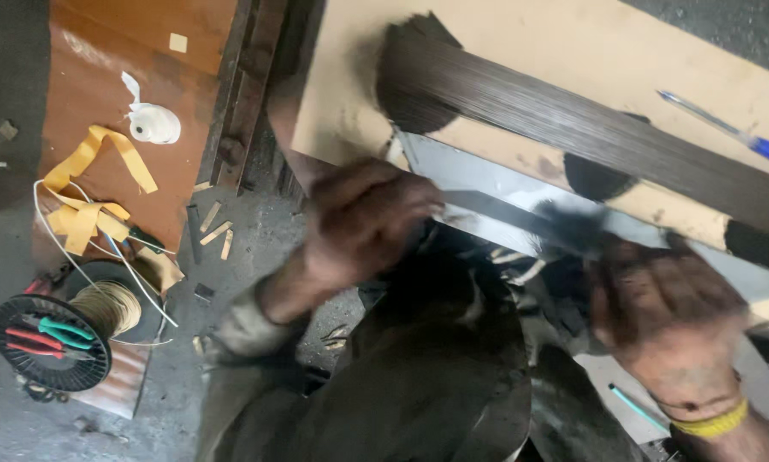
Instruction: The person aligns a dark, flat component against a structured base, pressing them together and using a metal tool to secure or shave the edge of the assembly.
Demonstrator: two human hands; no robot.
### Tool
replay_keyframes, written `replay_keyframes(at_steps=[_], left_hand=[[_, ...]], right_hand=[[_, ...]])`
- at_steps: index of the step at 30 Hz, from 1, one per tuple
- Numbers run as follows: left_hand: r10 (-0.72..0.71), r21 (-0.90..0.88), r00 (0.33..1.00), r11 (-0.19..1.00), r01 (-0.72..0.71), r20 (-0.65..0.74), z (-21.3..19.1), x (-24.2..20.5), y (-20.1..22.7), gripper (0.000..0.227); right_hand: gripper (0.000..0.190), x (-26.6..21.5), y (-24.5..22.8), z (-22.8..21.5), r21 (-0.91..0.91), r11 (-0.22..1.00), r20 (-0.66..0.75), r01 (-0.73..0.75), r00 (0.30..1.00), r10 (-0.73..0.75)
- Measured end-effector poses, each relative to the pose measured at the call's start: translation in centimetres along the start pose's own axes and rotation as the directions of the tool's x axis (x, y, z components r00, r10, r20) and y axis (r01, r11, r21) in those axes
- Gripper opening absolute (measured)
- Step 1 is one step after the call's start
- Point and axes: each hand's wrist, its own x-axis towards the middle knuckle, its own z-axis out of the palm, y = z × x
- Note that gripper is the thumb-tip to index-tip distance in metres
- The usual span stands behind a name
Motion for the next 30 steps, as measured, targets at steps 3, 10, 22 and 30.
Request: replay_keyframes(at_steps=[3, 10, 22, 30], left_hand=[[-0.034, -0.133, 0.992, 0.991, 0.017, -0.123, 0.1, -1.2, -0.7, 0.036], [-0.098, -0.208, 0.844, 0.978, -0.016, -0.528, 2.7, -0.7, -7.5, 0.084], [-0.160, -0.250, 0.968, 0.962, 0.109, -0.195, 0.1, 0.3, -7.2, 0.095], [-0.197, -0.296, 0.908, 0.951, 0.085, -0.371, 3.0, -0.2, -7.8, 0.091]], right_hand=[[0.035, 5.2, -2.3, 0.8, 0.062, 0.993, 0.033, 0.096, 0.995, -0.098], [0.036, 14.9, -4.2, -2.9, -0.365, 0.898, -0.114, 0.246, 0.945, -0.305], [0.039, 17.2, -5.8, -2.5, -0.131, 0.986, -0.111, 0.105, 0.987, -0.120], [0.027, 15.3, -6.4, -0.7, 0.034, 0.993, -0.192, 0.115, 0.976, -0.106]])
